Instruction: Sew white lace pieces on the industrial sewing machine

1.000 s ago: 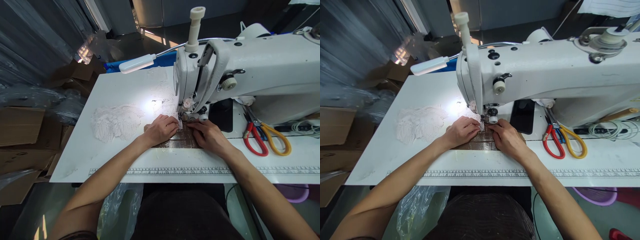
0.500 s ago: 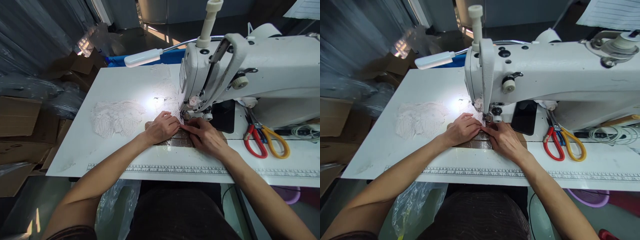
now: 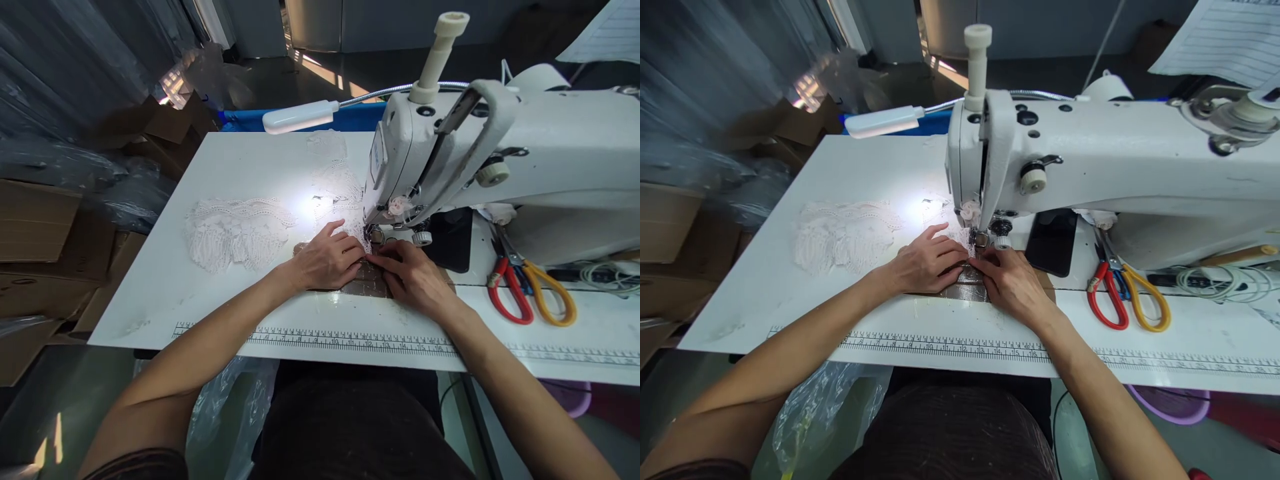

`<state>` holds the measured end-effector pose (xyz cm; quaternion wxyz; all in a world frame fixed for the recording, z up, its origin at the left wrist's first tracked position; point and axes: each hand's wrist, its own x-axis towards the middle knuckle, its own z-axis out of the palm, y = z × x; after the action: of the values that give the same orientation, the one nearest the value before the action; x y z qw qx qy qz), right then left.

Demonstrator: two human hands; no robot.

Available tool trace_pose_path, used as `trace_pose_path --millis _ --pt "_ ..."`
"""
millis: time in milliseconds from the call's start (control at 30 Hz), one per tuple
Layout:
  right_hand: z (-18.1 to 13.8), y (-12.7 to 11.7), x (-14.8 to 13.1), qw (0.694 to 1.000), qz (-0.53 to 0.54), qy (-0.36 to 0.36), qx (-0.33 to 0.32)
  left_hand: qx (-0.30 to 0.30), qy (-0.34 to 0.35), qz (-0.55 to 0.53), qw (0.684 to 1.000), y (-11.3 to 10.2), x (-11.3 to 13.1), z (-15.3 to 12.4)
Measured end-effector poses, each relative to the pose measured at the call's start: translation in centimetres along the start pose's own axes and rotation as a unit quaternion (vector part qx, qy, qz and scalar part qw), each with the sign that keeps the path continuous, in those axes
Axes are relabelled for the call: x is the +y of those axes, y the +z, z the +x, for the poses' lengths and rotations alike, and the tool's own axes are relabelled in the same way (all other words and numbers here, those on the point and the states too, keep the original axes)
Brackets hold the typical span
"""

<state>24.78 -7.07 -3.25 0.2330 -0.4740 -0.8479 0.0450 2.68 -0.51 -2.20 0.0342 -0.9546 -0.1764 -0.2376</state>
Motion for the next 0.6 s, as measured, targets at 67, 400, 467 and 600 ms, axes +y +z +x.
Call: trace_pose_path --millis 67,400,467,600 --pt "0.0 -0.1 0.0 1.000 0.005 0.005 -0.007 -0.015 0.001 -0.011 1.000 -0.4 0.0 0.0" --pt "0.3 -0.5 -0.8 0.999 -0.033 0.004 -0.021 -0.048 -0.016 -0.010 0.999 -0.7 0.2 -0.2" --pt "0.5 -0.5 -1.0 0.998 -0.047 0.008 -0.027 -0.057 -0.018 -0.010 0.998 -0.8 0.1 -0.2" --pt "1.0 -0.4 -1.2 0.996 -0.080 0.019 -0.040 -0.076 -0.027 -0.010 0.997 -0.9 -0.1 -0.2"
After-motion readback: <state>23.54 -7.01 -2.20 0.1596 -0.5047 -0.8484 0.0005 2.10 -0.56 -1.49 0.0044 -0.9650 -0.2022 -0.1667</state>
